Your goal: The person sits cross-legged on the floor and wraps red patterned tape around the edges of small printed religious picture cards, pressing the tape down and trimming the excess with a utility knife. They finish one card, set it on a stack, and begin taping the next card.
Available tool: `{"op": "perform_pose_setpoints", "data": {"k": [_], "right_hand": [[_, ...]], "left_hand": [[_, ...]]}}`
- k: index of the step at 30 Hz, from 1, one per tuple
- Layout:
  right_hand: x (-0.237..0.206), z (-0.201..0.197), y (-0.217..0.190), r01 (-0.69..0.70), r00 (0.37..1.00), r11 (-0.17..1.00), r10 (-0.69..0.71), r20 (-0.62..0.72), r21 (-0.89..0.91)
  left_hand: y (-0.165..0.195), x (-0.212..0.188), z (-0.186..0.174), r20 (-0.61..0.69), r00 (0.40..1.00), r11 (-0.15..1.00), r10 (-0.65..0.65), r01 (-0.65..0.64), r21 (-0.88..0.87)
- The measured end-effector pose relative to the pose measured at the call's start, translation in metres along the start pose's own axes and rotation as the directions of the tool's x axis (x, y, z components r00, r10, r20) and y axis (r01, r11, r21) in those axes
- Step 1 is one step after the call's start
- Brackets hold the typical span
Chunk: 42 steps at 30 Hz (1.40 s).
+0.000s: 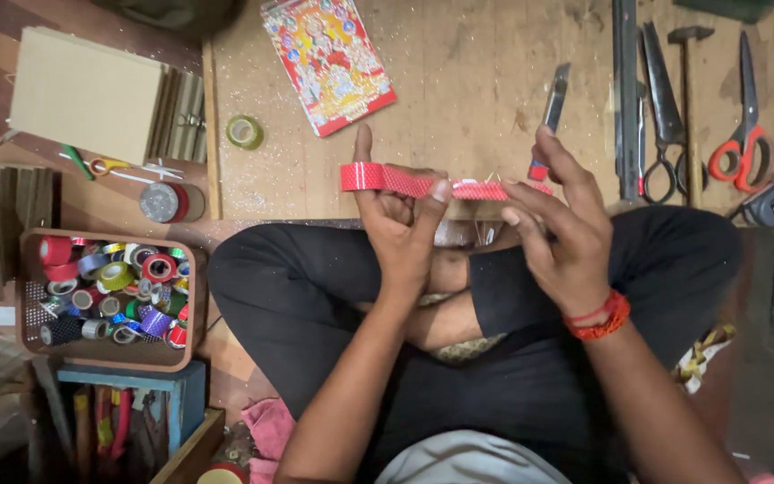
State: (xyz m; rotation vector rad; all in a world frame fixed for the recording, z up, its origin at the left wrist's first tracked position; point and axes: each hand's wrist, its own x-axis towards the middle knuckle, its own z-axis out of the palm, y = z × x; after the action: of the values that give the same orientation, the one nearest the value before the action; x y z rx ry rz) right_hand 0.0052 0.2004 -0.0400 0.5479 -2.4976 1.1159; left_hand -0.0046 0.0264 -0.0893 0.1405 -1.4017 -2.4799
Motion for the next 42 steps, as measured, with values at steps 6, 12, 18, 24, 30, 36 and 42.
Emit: {"op": "perform_pose_setpoints", "data": {"k": [6, 12, 18, 24, 30, 36, 42], "right_hand": [[0.021, -0.015, -0.001, -0.1, 0.979, 0.987, 0.075, 0.19, 0.123], [0.008, -0.009, 0.01, -0.156, 0.987, 0.965, 0.143, 0.075, 0.21], [-0.002, 0.012, 0.011, -0.296, 0.923, 0.853, 0.371, -0.102, 0.43], [0.011, 0.011, -0.021, 0.124, 0.99, 0.98, -0.134, -0.051, -0.156], [0.029, 0.02, -0.041, 0.107, 0.992, 0.971, -0.091, 0.084, -0.213], [0.035, 0.013, -0.046, 0.088, 0.981, 0.971, -0.045, 0.187, -0.224], [0.053, 0.013, -0.053, 0.198, 0.924, 0.976, -0.157, 0.349, -0.086]], "left_hand": [[0.004, -0.002, 0.002, -0.016, 1.0, 1.0, -0.007, 0.007, 0.012], [0.006, -0.007, 0.01, -0.127, 0.992, 0.999, 0.028, -0.032, -0.036], [0.006, -0.01, 0.021, -0.21, 0.977, 0.99, 0.035, -0.063, -0.129], [0.002, -0.007, 0.017, -0.193, 0.98, 0.991, 0.045, -0.067, -0.113], [-0.006, -0.013, 0.001, -0.132, 0.991, 0.992, 0.023, -0.039, -0.121], [-0.022, -0.011, -0.022, 0.029, 0.999, 0.994, 0.017, -0.014, -0.107], [-0.03, -0.008, -0.031, 0.064, 0.998, 0.985, -0.029, 0.04, -0.169]]}}
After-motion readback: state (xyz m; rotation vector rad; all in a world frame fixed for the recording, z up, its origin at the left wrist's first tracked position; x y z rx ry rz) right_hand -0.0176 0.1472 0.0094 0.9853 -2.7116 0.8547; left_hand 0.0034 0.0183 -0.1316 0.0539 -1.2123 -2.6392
